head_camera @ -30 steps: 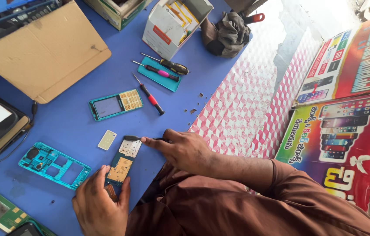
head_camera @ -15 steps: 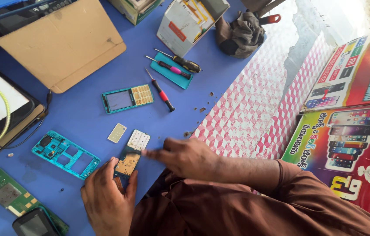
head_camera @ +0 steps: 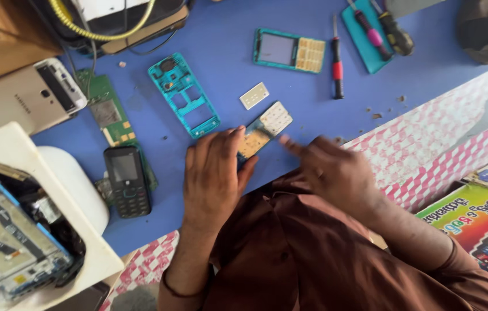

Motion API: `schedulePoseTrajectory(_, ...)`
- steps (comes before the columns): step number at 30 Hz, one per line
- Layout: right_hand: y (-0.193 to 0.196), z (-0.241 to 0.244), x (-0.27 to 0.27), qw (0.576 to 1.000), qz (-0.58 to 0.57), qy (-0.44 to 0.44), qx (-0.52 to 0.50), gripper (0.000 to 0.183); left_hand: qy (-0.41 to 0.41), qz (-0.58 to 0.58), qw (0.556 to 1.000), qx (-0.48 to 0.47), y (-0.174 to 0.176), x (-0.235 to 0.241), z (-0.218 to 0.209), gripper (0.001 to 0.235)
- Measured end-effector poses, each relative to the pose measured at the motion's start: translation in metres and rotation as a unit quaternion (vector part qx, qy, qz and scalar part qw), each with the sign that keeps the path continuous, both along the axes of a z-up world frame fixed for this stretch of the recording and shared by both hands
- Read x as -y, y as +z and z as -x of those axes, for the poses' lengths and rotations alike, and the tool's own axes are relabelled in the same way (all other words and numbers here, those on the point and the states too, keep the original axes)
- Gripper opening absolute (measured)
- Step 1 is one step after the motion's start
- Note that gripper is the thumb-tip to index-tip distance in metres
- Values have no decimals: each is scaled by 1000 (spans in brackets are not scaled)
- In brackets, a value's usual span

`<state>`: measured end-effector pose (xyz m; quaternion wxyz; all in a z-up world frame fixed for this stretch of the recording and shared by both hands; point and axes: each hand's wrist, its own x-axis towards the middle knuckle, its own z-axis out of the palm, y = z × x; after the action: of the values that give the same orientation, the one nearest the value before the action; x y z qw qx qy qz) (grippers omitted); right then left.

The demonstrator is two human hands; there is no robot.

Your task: The person cleans a mobile phone circuit board using a toothbrush and a screwdriver. They scrub the surface of the board and scrape off residue from specific components.

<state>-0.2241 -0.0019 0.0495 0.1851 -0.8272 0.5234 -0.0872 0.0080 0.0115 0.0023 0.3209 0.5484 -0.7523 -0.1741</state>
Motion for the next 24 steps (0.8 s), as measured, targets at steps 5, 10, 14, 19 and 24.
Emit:
schedulePoseTrajectory(5, 3, -3, 5, 999, -12, -34, -19, 45, -7, -11, 1000, -8, 1, 0, -2, 60)
schedulePoseTrajectory(10, 2, -6, 8, 1000, 6, -24, -13, 41, -12, -11, 1000, -16, -1, 0, -3, 60)
schedulePoseTrajectory(14, 1, -13, 9, 998, -12, -52, -34, 37, -2, -14, 1000, -10, -2, -1, -3, 60)
schedulePoseTrajectory(19, 5, -11, 3, 997, -54, -43, 46, 43, -4, -16, 1000, -9, -4, -1, -3, 60)
schedulePoseTrajectory(24, 6, -15, 6, 997, 1, -74, -7, 43, -9, -21, 1000, -15, -6, -2, -5, 59)
